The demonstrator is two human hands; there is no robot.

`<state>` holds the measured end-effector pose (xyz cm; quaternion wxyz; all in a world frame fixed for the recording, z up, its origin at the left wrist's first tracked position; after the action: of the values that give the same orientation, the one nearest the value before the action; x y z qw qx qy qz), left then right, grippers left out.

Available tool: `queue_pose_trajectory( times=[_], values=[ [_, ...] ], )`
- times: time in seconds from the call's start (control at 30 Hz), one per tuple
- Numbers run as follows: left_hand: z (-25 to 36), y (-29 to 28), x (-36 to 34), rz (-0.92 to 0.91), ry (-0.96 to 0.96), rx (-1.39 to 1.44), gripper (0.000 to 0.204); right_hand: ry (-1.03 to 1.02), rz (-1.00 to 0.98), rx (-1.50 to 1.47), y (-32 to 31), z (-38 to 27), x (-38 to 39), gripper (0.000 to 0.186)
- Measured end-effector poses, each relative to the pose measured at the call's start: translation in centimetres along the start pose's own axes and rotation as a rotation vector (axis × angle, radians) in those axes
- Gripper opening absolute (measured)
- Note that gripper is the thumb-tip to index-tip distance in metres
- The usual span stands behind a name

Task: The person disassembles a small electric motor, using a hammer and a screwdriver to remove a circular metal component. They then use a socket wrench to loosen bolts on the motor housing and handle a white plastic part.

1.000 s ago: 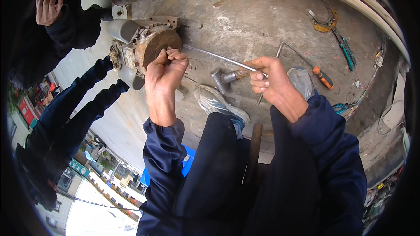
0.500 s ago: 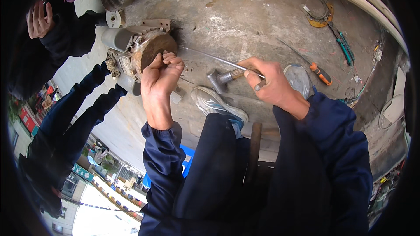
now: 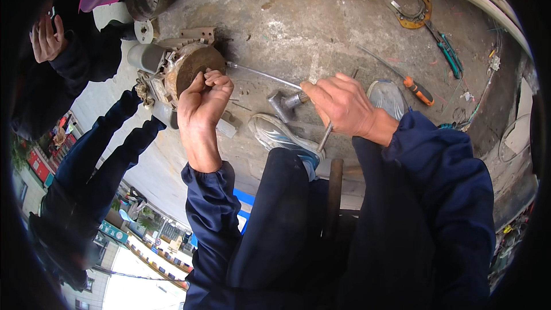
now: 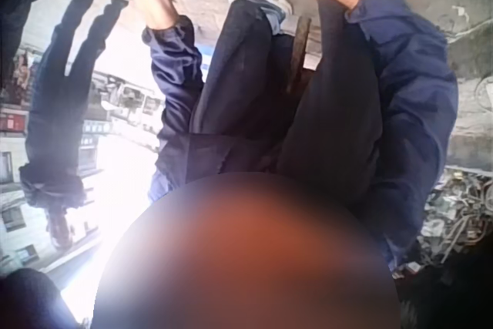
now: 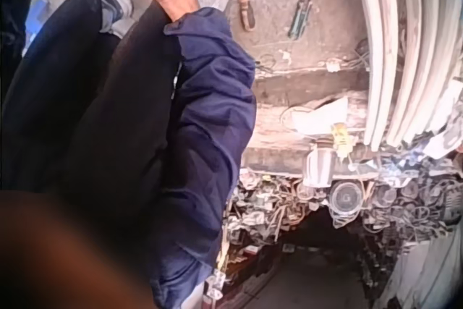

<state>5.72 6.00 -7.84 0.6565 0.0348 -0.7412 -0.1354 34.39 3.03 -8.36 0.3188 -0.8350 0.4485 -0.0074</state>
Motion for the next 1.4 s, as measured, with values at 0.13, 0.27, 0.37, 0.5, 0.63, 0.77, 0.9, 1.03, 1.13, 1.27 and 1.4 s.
queue_pose_trajectory(
  times=[0.13, 0.27, 0.37, 0.5, 0.63, 0.77, 0.9, 1.03, 1.13, 1.27, 1.4],
  values=[
    [0.0, 0.3, 0.0, -0.034, 0.000, -0.004, 0.012, 0.059, -0.016, 0.076, 0.1, 1.2, 0.8, 0.028],
    [-0.1, 0.4, 0.0, -0.049, -0.004, -0.003, 0.011, 0.452, 0.266, -0.336, 1.7, 1.7, 1.7, 0.020],
    [-0.1, 0.4, -0.2, -0.043, 0.004, -0.006, 0.012, 0.333, 0.196, -0.220, 0.9, 1.1, 1.4, 0.014],
    [-0.5, 0.6, 0.0, -0.031, 0.002, 0.004, 0.013, 0.590, 0.191, -0.482, 1.5, 2.8, 1.6, 0.013],
    [-0.3, 0.5, 0.0, -0.044, 0.022, -0.018, 0.015, 0.882, 0.219, -0.603, 2.7, 4.3, 2.0, 0.015],
    [-0.1, 0.6, 0.1, -0.035, 0.067, -0.062, 0.016, 1.163, 0.292, -0.819, 4.1, 3.9, 2.7, 0.017],
    [0.1, 0.5, 0.6, -0.052, 0.055, -0.044, 0.017, 1.709, 0.368, -1.583, 5.2, 2.6, 3.2, 0.024],
    [-0.4, 0.9, -0.3, -0.041, 0.021, -0.055, 0.017, 1.667, 0.365, -1.556, 6.2, 2.7, 4.7, 0.029],
    [-0.5, 0.2, 0.2, -0.011, 0.044, -0.047, 0.016, 1.391, 0.323, -1.271, 3.6, 4.3, 2.8, 0.021],
    [-1.0, -0.1, -0.5, -0.001, 0.020, -0.028, 0.014, 1.235, 0.300, -1.000, -0.4, 4.5, 1.3, 0.015],
    [-1.2, -0.6, -1.9, -0.007, 0.047, -0.024, 0.014, 1.229, 0.411, -1.028, -3.4, 6.6, 3.4, 0.015]
  ],
)
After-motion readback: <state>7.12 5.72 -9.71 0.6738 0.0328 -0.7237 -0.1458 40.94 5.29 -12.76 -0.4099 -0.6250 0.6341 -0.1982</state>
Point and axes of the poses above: each hand's wrist, its own x-axis away from the middle knuckle, its own y-axis out of the palm, z = x × y, the point moved 5 cm from there along -x, towards the middle knuckle, and after that the axes turned 10 degrees about -y, right-handed, at the moved point
